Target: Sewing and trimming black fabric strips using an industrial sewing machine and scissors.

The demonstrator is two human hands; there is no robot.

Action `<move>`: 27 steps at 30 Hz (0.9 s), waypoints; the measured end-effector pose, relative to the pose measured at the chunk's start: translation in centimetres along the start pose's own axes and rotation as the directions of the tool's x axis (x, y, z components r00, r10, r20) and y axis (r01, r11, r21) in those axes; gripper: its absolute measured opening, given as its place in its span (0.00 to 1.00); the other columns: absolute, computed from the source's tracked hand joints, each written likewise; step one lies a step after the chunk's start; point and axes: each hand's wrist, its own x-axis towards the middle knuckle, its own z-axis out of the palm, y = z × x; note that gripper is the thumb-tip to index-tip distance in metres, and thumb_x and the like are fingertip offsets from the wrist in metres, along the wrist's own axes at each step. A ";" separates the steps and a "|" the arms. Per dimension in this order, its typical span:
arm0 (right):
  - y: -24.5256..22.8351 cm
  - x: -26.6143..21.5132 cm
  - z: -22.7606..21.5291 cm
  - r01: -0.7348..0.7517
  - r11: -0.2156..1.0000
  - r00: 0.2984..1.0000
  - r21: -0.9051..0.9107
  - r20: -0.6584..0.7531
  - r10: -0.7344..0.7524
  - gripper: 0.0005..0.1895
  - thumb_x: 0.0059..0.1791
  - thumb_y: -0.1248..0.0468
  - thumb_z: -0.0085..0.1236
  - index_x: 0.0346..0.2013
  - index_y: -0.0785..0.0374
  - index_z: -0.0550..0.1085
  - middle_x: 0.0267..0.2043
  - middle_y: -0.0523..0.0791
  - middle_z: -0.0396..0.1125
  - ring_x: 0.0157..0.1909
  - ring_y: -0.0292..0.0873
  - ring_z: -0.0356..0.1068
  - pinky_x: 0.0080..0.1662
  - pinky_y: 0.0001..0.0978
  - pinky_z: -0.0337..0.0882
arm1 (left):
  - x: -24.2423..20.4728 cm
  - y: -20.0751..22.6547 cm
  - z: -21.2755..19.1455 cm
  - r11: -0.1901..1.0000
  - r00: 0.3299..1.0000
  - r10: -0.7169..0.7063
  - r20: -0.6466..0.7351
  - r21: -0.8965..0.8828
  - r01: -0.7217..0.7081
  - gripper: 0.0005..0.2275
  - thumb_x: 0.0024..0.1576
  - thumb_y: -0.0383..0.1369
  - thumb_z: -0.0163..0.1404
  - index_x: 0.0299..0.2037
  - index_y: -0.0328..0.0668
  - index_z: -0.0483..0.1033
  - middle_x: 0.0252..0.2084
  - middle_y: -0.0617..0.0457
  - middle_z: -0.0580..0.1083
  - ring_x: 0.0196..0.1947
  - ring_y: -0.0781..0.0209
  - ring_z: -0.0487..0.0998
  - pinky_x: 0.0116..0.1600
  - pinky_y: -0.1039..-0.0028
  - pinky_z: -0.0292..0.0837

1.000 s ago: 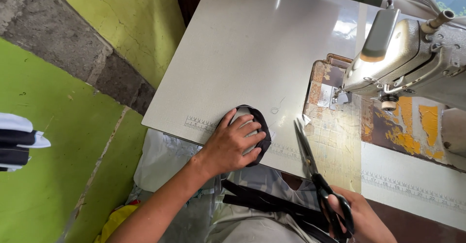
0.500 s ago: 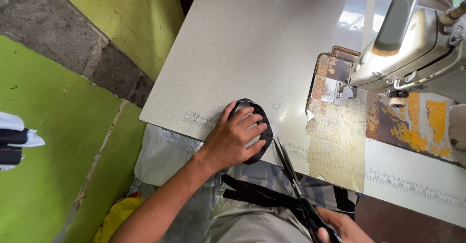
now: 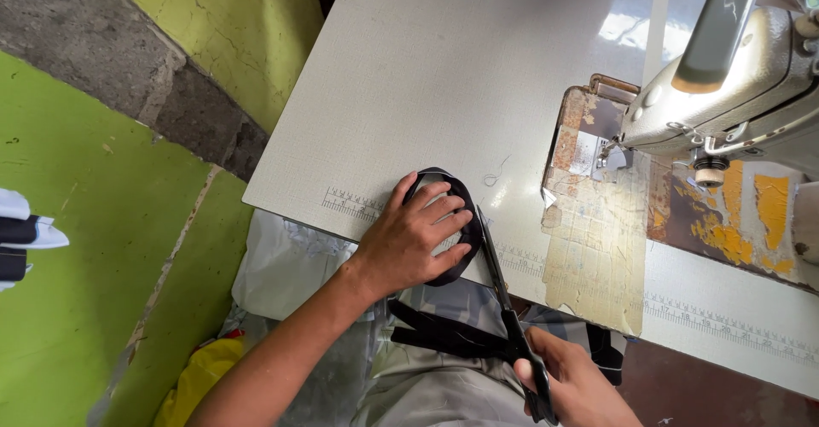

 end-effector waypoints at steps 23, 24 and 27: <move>0.2 -0.2 -0.2 -0.057 0.963 0.998 0.263 0.020 0.054 0.26 0.45 0.50 0.59 0.41 0.74 0.80 0.27 0.46 0.54 0.22 0.43 0.57 0.23 0.40 0.68 | -0.1 -0.1 -0.3 0.999 1.000 -0.010 0.009 -0.034 0.010 0.15 0.59 0.44 0.55 0.52 0.47 0.78 0.54 0.55 0.73 0.63 0.52 0.68 0.70 0.43 0.54; 0.6 0.0 -0.4 -0.031 0.976 1.000 0.215 0.006 0.030 0.24 0.46 0.49 0.61 0.34 0.71 0.75 0.26 0.46 0.53 0.24 0.42 0.55 0.25 0.38 0.63 | -0.1 -0.1 -0.3 1.000 1.000 -0.005 0.001 -0.028 0.005 0.15 0.59 0.44 0.55 0.52 0.47 0.78 0.54 0.55 0.73 0.63 0.52 0.68 0.70 0.43 0.54; 1.4 0.5 -0.8 0.013 0.994 1.000 0.112 -0.017 -0.011 0.26 0.46 0.46 0.63 0.28 0.67 0.69 0.26 0.44 0.51 0.28 0.40 0.51 0.30 0.35 0.53 | -0.1 -0.1 -0.2 1.000 1.000 0.001 0.002 -0.027 -0.001 0.16 0.59 0.44 0.55 0.52 0.48 0.79 0.54 0.56 0.73 0.63 0.52 0.68 0.70 0.43 0.55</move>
